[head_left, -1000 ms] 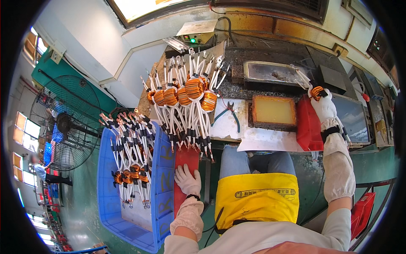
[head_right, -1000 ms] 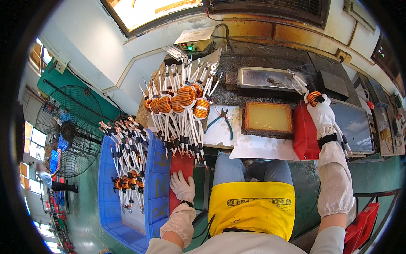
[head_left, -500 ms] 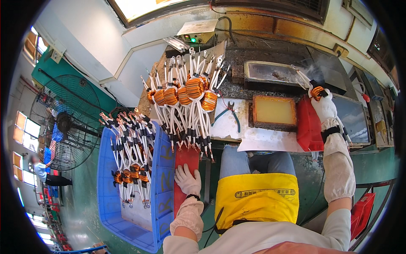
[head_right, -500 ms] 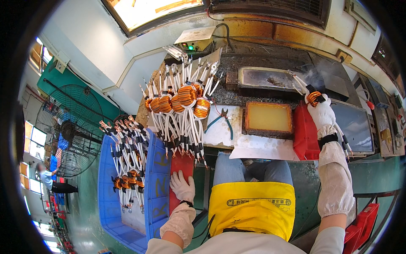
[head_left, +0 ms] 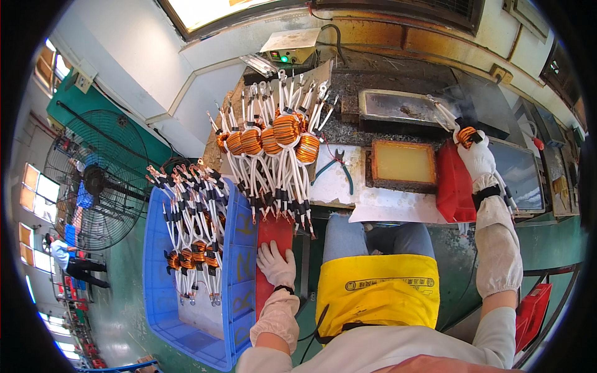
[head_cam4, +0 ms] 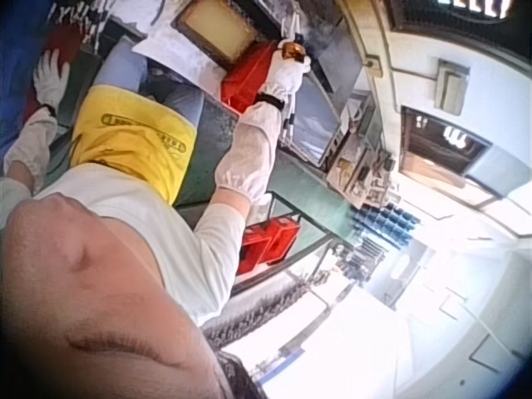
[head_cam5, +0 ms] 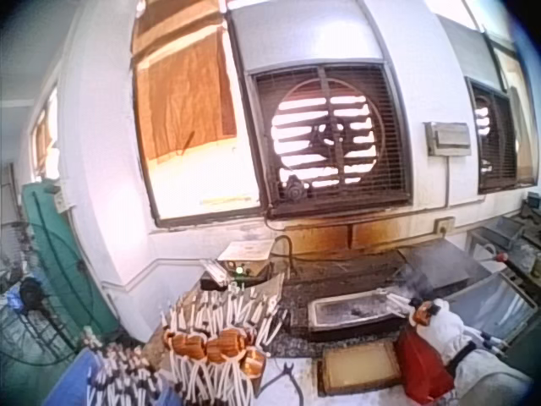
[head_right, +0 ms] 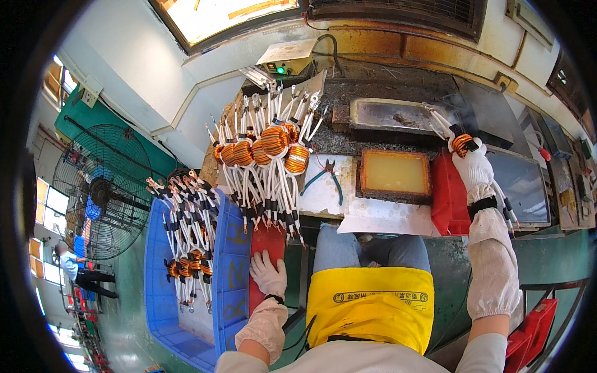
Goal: The person picks up a copper coil from a blue bin, dips its wire ends into a liquid-filled tray, and then submerges the ends into a solder bath before placing it on a table.
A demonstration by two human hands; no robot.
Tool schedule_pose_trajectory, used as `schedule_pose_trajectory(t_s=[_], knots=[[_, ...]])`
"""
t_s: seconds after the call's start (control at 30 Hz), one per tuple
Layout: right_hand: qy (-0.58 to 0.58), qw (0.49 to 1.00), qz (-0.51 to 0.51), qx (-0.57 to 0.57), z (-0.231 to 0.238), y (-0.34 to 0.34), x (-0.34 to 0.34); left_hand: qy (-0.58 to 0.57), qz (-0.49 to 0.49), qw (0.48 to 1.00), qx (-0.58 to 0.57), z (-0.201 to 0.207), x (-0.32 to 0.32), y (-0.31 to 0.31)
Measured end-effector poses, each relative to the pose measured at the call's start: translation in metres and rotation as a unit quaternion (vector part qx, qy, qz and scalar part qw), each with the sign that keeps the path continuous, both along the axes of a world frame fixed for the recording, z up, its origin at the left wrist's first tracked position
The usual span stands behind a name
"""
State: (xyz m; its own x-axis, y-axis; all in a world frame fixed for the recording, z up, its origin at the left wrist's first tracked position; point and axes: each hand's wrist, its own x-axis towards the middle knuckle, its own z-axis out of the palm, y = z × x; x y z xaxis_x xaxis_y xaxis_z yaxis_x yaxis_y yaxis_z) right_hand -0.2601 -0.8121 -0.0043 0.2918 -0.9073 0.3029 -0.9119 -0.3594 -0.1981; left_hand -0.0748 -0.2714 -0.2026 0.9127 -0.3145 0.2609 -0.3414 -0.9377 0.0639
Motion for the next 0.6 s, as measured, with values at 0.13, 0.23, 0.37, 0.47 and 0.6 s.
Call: schedule_pose_trajectory(t_s=[0.13, 0.23, 0.37, 0.47, 0.6], knots=[[0.000, 1.000, 0.012, 0.001, 0.008, 0.008, 0.002, -0.012, -0.002, 1.000, 0.004, -0.002, 0.001, 0.002], [-0.005, 1.000, 0.015, -0.002, 0.006, 0.007, 0.001, -0.010, -0.002, 1.000, 0.002, -0.001, 0.000, 0.001], [0.002, 0.999, 0.021, -0.025, -0.003, -0.001, -0.004, -0.008, -0.002, 1.000, -0.002, 0.000, 0.000, 0.000], [-0.009, 1.000, 0.018, -0.014, -0.003, 0.001, -0.003, -0.007, -0.002, 1.000, -0.004, 0.001, 0.000, 0.000], [-0.024, 1.000, 0.000, -0.015, -0.003, 0.006, -0.003, -0.008, -0.004, 1.000, -0.006, 0.000, 0.000, 0.001]])
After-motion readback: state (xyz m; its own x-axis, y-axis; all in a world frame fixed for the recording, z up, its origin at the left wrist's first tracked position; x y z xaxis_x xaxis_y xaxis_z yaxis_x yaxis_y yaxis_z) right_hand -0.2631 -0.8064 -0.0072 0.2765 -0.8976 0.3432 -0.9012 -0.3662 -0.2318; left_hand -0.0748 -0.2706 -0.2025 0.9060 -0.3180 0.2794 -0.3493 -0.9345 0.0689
